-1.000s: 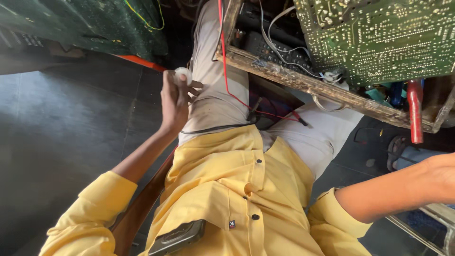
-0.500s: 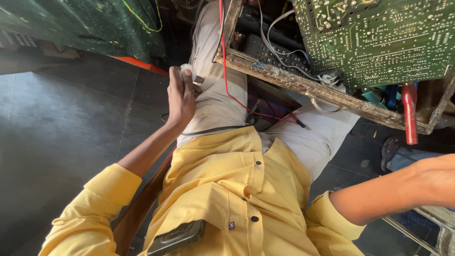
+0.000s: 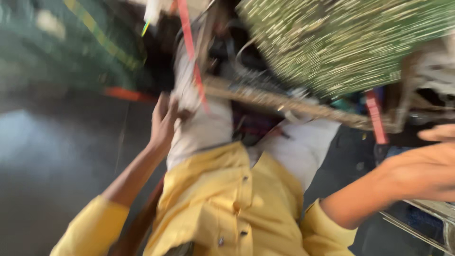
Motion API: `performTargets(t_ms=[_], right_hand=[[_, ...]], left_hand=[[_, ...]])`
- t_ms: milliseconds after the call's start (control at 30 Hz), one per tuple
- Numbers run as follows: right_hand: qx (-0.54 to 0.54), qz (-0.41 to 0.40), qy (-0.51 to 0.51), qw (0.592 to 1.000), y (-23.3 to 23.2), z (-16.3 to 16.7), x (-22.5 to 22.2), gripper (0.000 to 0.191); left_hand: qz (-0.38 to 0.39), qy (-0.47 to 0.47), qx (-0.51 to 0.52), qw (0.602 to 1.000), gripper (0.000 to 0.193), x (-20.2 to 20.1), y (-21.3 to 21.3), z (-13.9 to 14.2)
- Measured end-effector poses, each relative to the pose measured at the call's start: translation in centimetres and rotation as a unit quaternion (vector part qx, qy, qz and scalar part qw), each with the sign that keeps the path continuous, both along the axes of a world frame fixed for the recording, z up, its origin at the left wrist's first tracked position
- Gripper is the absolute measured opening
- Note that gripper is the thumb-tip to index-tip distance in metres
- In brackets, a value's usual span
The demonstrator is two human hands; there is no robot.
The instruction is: The person tests a large green circuit board with multimeter probes, touching probe tips to various points on the board while a multimeter sits on the bench. They then use a soldering iron and desoldering wick on the board's solder joints, holding the board steady with the other hand.
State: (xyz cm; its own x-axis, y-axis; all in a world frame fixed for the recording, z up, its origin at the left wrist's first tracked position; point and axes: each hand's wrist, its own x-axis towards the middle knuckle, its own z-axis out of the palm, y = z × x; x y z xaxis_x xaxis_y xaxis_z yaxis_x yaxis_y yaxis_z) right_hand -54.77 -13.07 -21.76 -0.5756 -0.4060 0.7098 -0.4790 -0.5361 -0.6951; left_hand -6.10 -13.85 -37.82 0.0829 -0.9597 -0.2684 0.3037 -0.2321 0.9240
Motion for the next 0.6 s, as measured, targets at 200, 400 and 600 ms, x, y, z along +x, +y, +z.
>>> performTargets(t_ms=[200, 400, 600], right_hand=[[-0.045, 0.046, 0.018, 0.998, -1.1, 6.1, 7.3, 0.034], [-0.060, 0.034, 0.026, 0.997, -1.9, 8.3, 9.1, 0.032], [-0.044, 0.044, 0.042, 0.997, -1.7, 9.6, 9.3, 0.030]], left_hand=[[0.126, -0.085, -0.133, 0.979, 0.021, -1.0, 0.2, 10.0], [-0.138, -0.230, -0.328, 0.906, 0.021, -5.8, -6.2, 23.6], [-0.161, -0.330, -0.520, 0.772, 0.022, -14.5, -13.0, 32.2]])
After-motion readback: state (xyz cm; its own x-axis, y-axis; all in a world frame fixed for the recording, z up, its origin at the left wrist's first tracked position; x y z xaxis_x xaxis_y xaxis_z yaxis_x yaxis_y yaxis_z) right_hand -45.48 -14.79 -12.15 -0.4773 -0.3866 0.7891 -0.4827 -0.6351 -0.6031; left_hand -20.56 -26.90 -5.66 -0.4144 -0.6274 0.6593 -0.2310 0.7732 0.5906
